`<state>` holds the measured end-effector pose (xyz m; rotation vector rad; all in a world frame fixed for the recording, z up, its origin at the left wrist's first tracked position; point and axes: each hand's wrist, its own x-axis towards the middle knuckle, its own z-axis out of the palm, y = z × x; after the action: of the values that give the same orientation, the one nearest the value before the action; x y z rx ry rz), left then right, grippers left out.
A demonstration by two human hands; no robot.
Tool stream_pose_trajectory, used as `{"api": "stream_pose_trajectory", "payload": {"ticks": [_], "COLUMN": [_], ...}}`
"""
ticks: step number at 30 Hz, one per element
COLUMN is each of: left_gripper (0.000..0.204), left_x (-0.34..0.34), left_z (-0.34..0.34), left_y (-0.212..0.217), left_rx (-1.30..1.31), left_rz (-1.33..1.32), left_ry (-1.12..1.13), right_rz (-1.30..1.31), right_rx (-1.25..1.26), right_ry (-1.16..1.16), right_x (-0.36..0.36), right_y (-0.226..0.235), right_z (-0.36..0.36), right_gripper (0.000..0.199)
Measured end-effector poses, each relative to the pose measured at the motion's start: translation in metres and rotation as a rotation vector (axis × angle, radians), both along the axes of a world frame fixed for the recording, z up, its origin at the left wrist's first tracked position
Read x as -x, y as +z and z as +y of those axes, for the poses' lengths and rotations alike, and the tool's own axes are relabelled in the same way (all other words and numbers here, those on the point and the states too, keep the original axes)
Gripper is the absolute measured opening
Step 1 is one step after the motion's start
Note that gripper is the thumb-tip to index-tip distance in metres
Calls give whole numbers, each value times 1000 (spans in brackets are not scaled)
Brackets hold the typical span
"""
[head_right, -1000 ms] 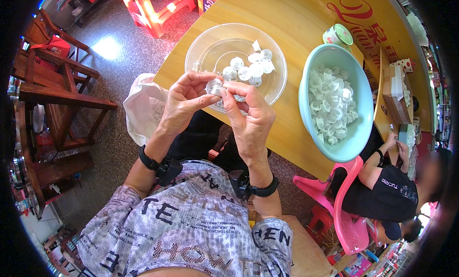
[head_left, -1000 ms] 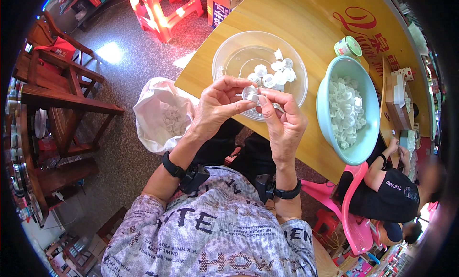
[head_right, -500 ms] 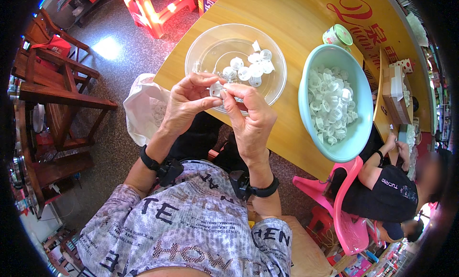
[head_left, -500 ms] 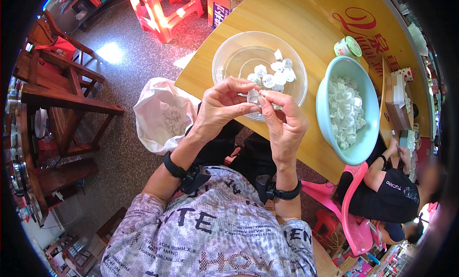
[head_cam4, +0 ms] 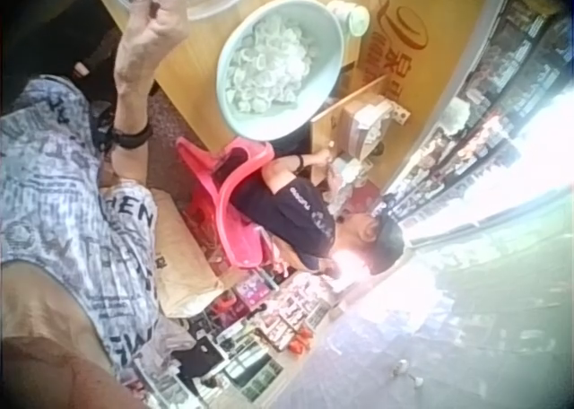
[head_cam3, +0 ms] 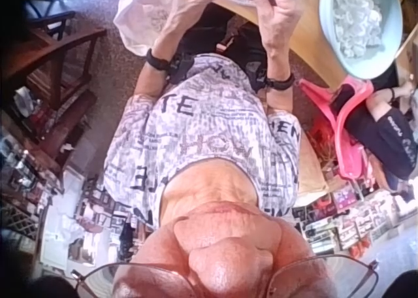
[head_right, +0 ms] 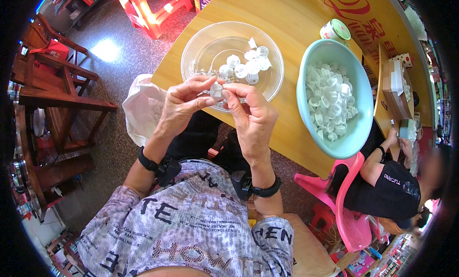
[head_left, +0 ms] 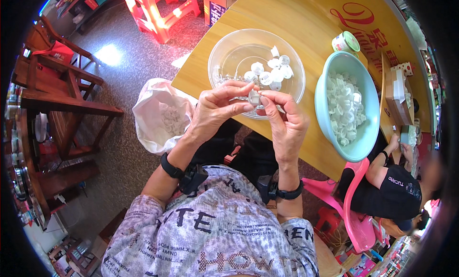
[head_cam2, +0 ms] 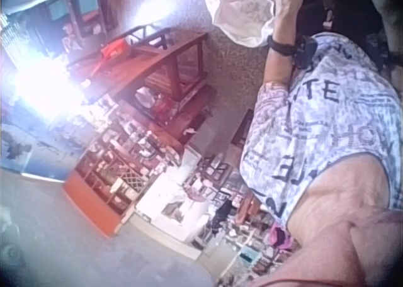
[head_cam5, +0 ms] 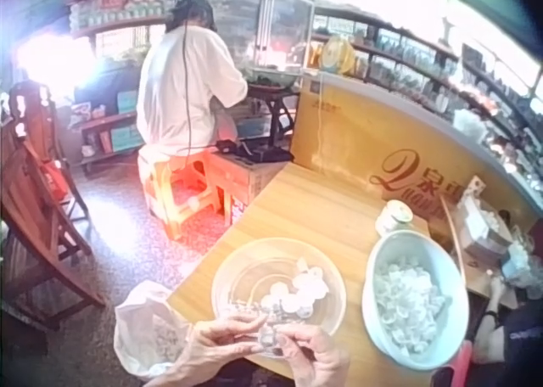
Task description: Manually assembling small white plastic components by fitting them together.
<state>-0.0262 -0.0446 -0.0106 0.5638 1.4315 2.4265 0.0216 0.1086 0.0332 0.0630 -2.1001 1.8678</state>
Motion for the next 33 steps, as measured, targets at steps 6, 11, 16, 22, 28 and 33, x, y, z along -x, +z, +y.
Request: {"api": "stream_pose_trajectory", "payload": {"ticks": [6, 11, 16, 22, 28, 33], "left_gripper": [35, 36, 34, 29, 25, 19], "left_x": [-3, 8, 47, 62, 64, 62], "left_z": [5, 21, 12, 26, 27, 20], "left_y": [4, 23, 25, 4, -3, 1], "left_rx": [-50, -14, 744, 997, 1081, 967], "left_rz": [-58, -58, 324, 619, 596, 530], "left_ry": [-43, -64, 209, 238, 279, 280], "right_rz": [93, -56, 56, 203, 166, -24], "right_rx": [-103, -122, -358, -652, -656, -764], "right_ry": [-58, -187, -640, -935, -430, 1], "right_x": [-4, -5, -4, 0, 8, 28], "right_y": [-2, 9, 42, 61, 38, -5], "right_z": [1, 23, 96, 141, 69, 36], "right_gripper": [12, 9, 15, 17, 13, 11]}}
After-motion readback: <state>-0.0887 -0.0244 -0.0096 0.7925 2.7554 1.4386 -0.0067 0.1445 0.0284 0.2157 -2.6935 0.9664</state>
